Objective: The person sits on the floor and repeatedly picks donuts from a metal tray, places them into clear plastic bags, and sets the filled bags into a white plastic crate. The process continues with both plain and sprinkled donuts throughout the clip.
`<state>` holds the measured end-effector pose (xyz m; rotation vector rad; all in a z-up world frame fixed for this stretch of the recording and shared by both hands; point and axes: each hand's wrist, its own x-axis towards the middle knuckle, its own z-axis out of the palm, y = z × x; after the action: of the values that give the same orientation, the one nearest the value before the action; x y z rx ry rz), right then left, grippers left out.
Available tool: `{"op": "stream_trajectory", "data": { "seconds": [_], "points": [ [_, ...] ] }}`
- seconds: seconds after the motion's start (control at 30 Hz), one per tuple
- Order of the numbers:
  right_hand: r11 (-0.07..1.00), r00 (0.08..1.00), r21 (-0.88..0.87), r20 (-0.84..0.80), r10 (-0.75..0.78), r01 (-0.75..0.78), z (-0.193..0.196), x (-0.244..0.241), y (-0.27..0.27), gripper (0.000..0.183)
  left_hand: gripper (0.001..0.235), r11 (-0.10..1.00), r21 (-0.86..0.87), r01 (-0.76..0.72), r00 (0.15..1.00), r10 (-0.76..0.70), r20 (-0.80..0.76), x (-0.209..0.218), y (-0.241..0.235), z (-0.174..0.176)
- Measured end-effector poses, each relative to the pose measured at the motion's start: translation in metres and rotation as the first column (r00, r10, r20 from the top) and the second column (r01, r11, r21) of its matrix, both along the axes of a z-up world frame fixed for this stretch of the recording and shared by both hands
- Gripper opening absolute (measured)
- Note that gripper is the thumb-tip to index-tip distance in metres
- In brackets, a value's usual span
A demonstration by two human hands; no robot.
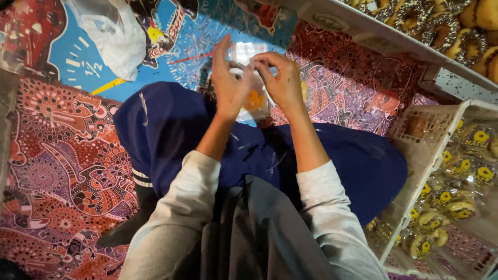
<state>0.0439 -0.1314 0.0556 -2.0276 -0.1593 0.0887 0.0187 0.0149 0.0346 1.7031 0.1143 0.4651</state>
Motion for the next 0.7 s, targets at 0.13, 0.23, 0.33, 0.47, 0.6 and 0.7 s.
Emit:
{"op": "stream_trajectory", "data": {
  "seconds": [0.13,0.23,0.33,0.47,0.6,0.7],
  "points": [
    [0.994,0.944,-0.065,0.324,-0.065,0.091,0.075,-0.029,0.022,0.031,0.038,0.996,-0.062,-0.063,0.968,0.046,-0.248,0.005,0.015,0.019],
    [0.979,0.932,-0.172,0.361,-0.04,0.109,0.104,-0.034,0.038,0.03,0.026,0.998,0.035,-0.054,0.998,0.055,-0.031,-0.002,0.012,0.036],
    [0.962,0.929,-0.262,0.37,0.024,0.08,0.097,-0.028,0.041,0.04,0.03,0.975,0.184,0.121,0.977,-0.15,0.152,-0.019,0.01,0.062],
    [0.969,0.933,-0.234,0.322,0.158,-0.084,0.083,-0.009,0.045,0.044,0.046,0.695,-0.719,-0.006,0.998,0.044,0.033,0.004,0.022,0.091],
    [0.944,0.918,0.012,0.241,0.316,-0.328,0.094,0.024,0.062,0.023,0.023,0.312,-0.944,0.11,0.985,-0.158,0.063,0.049,0.066,0.074],
    [0.993,0.985,0.03,-0.13,-0.109,0.114,0.1,0.101,0.075,0.031,0.021,0.271,-0.922,0.277,0.959,-0.026,0.281,0.073,0.104,0.05]
  ]
}}
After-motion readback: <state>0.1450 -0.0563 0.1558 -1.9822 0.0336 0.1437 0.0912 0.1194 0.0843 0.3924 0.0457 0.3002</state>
